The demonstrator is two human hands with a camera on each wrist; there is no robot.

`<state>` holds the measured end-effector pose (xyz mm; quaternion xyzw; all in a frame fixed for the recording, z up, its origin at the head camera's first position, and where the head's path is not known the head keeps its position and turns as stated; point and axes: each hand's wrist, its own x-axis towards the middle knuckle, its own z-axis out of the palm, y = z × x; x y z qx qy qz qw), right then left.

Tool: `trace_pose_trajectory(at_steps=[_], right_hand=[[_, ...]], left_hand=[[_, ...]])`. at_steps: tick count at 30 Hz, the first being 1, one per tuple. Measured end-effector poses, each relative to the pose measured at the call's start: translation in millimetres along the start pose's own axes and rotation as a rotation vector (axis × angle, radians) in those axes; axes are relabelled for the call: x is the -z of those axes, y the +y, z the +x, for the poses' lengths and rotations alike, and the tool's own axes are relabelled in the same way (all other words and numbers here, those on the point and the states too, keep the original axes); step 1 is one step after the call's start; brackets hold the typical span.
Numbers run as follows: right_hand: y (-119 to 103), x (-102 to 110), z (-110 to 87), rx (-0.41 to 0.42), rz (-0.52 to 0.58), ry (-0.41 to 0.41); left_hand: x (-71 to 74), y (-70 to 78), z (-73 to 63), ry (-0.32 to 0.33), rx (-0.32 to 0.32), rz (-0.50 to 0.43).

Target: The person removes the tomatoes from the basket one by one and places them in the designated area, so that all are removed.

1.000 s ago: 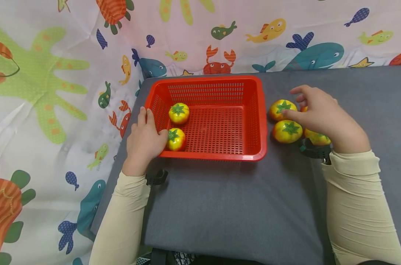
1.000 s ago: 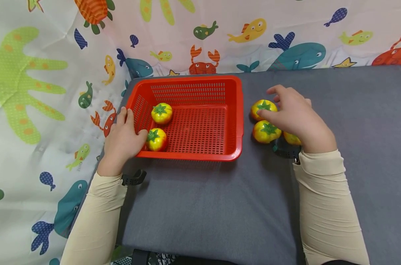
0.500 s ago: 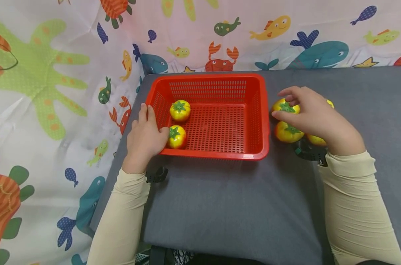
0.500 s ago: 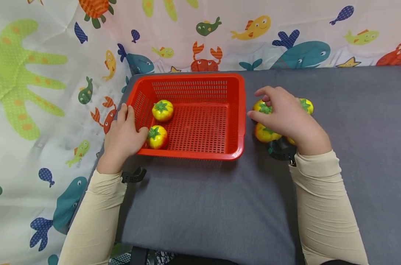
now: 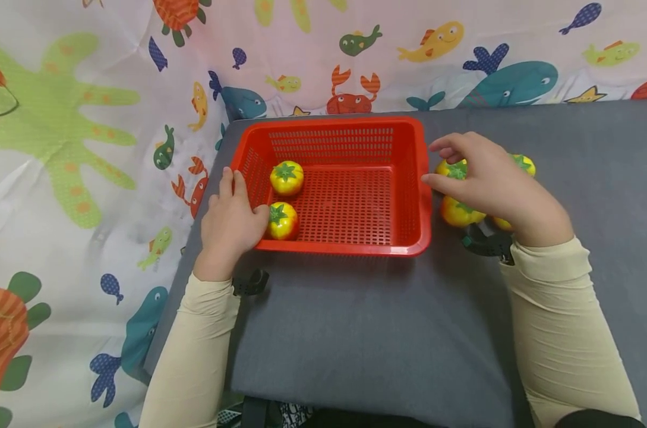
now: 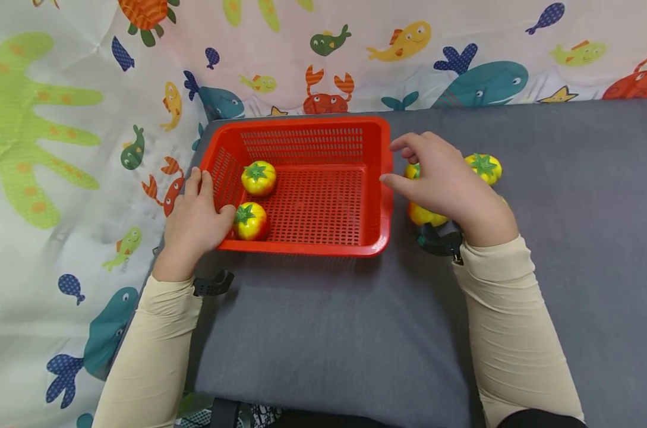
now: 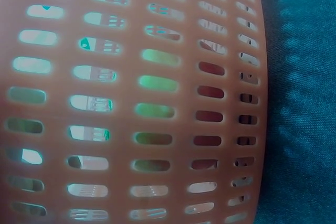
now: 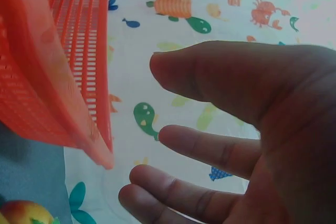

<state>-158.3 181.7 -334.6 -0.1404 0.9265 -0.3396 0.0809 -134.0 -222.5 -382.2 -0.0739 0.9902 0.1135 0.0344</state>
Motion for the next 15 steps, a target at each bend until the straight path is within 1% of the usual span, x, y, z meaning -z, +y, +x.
trace_pose_trajectory(at_steps=[7, 15], right_hand=[[-7.7, -3.7, 2.9, 0.022, -0.004, -0.041], [-10.4, -7.3, 6.8, 0.019, -0.041, -0.047]], left_hand=[[-0.9, -0.9, 0.5, -0.001, 0.004, -0.003], [-1.0, -0.5, 0.0, 0.002, 0.012, -0.002]])
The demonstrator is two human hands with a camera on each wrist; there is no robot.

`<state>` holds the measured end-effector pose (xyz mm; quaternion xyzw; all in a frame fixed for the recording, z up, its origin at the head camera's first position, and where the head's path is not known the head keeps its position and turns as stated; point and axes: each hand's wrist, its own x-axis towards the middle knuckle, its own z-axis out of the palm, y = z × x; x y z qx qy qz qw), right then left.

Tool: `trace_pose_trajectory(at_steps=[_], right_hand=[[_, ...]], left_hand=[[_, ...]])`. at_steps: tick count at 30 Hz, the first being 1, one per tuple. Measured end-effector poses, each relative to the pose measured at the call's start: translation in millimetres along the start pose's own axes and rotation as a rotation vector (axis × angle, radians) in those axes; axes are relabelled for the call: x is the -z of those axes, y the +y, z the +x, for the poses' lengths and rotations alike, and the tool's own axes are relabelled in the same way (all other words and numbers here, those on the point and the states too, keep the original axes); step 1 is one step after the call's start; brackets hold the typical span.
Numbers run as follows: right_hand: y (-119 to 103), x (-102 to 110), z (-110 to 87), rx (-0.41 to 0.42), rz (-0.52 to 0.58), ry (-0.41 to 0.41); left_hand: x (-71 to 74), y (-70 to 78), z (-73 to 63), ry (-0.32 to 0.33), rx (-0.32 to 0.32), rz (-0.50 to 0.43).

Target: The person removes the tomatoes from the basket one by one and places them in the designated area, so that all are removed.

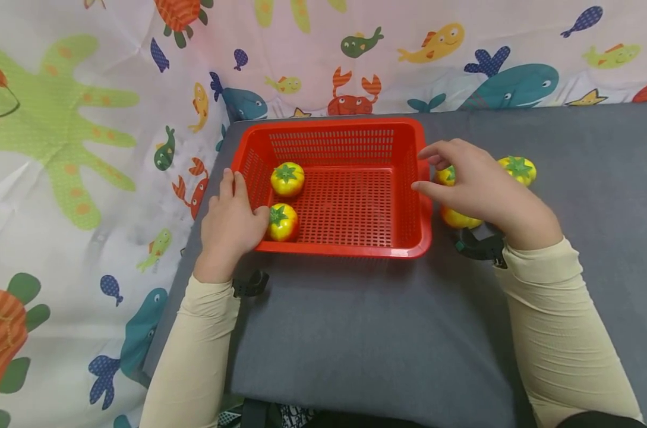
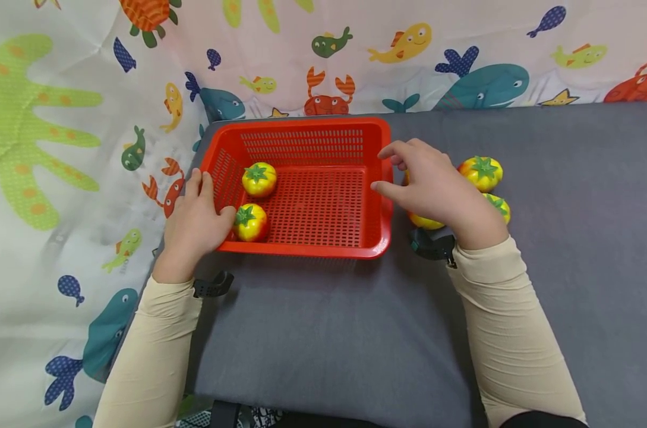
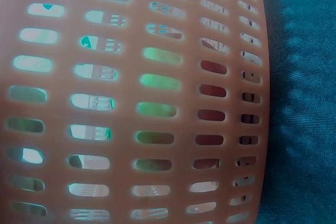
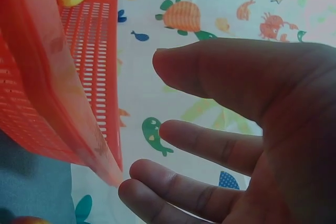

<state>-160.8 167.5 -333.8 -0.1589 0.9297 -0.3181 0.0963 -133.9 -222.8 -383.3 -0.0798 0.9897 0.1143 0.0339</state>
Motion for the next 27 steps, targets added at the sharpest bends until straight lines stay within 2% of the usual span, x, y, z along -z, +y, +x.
trace_pose_trajectory(at_steps=[27], right_hand=[[-22.2, -9.4, 24.9, 0.072, -0.026, -0.119]], left_hand=[[-0.4, -0.6, 0.4, 0.04, -0.025, -0.001]])
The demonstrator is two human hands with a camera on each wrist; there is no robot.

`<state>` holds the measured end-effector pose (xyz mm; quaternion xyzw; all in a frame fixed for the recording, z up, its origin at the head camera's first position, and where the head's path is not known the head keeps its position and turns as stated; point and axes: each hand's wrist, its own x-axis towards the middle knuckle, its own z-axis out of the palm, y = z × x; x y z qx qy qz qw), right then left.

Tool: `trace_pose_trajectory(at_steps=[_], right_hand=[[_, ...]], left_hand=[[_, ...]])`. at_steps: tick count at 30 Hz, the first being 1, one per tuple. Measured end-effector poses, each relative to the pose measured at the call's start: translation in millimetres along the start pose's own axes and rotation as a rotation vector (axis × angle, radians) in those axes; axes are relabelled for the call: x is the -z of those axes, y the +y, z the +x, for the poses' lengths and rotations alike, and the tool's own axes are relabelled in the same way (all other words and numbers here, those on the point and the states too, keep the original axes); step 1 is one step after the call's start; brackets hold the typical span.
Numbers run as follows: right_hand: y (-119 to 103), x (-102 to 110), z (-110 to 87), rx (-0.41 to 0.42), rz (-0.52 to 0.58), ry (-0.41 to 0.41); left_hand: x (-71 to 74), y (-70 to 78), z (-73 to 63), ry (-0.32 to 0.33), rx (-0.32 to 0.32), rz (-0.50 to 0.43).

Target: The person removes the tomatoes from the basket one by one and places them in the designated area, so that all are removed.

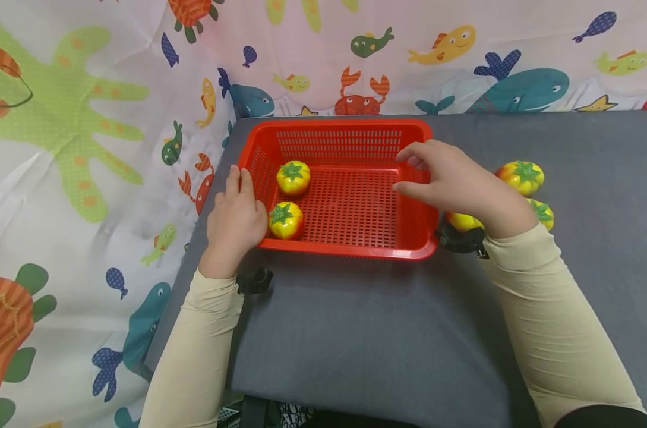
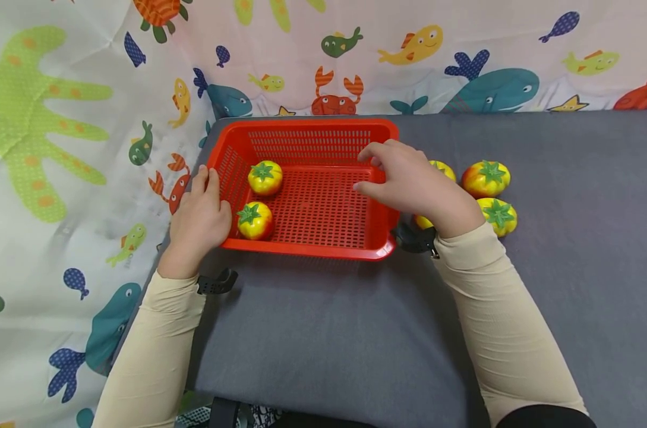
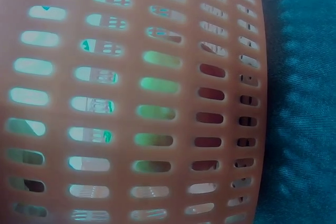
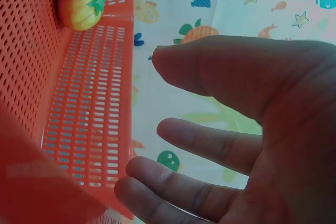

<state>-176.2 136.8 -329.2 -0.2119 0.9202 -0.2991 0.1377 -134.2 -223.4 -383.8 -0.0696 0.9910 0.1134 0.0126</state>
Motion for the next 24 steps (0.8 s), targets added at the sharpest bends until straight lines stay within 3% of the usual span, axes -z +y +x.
trace_pose_trajectory(at_steps=[24], right_hand=[[-16.9, -12.8, 33.6, 0.057, 0.002, -0.065]], left_hand=[[-2.1, -0.8, 0.2, 0.015, 0.005, 0.008]])
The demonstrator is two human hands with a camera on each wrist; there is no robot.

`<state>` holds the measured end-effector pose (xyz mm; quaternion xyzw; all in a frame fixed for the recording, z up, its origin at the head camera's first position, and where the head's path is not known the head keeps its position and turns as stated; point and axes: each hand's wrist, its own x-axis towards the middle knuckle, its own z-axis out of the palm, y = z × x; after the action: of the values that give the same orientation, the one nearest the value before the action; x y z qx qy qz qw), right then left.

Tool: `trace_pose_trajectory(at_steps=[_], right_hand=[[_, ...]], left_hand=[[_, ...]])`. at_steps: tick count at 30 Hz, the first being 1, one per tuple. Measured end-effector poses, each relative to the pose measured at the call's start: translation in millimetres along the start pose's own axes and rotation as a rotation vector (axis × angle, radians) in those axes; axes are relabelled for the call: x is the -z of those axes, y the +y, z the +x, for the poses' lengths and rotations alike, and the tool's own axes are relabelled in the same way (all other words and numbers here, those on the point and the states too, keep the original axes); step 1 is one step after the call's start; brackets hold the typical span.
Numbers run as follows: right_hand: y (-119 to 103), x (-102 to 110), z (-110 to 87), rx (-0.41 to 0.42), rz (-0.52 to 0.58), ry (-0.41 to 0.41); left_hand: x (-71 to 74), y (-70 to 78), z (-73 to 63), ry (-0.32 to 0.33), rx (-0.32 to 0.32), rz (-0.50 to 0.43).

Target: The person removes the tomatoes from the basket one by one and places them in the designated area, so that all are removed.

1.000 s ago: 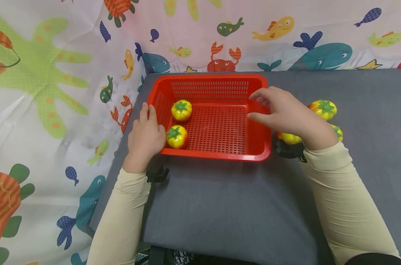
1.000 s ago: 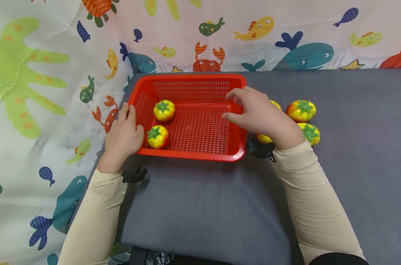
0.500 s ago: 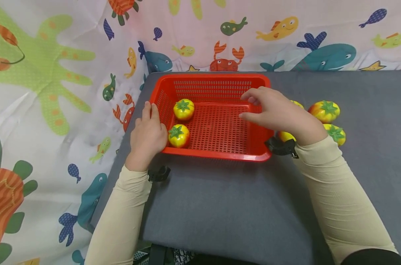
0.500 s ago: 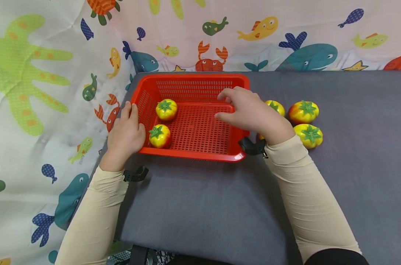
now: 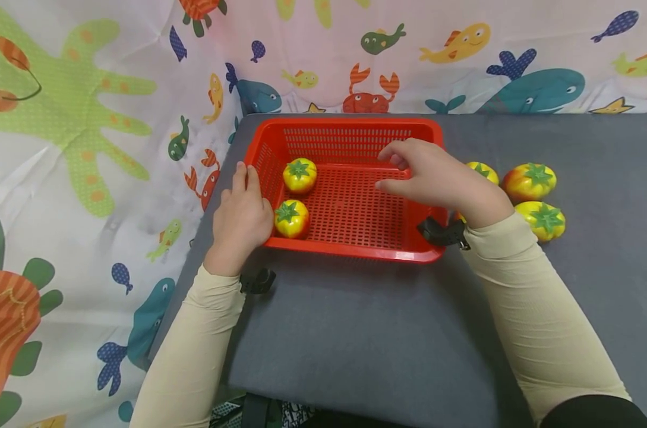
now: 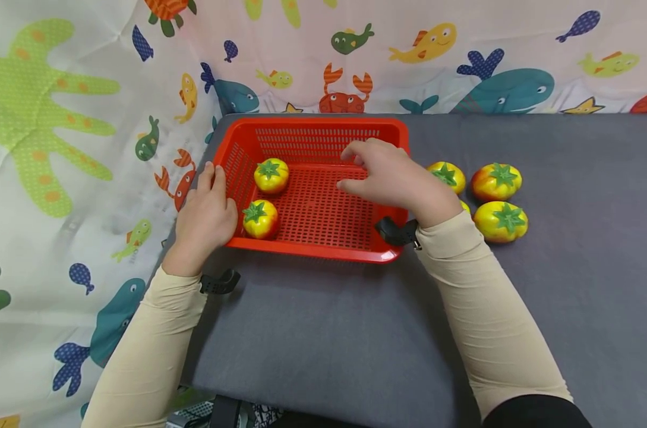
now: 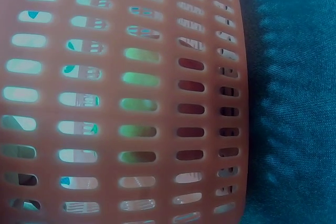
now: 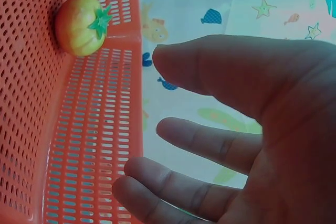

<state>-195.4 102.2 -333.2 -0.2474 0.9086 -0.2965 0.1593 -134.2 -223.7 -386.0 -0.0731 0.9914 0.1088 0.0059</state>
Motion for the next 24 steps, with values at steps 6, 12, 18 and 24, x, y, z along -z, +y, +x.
trace_pose_trajectory(at_steps=[6, 12, 18, 24], right_hand=[[-3.3, -2.1, 8.8, 0.012, -0.016, -0.023], [-10.4, -6.2, 18.8, 0.023, -0.058, -0.052], [-18.7, -8.4, 27.9, 0.005, -0.073, -0.105], [-22.3, -11.1, 35.2, 0.013, -0.09, -0.132]], left_hand=[[0.0, 0.0, 0.1, -0.001, -0.001, 0.0], [0.7, -0.8, -1.4, 0.005, -0.001, -0.001], [1.2, -0.1, -1.5, -0.001, 0.001, 0.0], [1.6, 1.0, -0.2, -0.008, 0.004, 0.004]])
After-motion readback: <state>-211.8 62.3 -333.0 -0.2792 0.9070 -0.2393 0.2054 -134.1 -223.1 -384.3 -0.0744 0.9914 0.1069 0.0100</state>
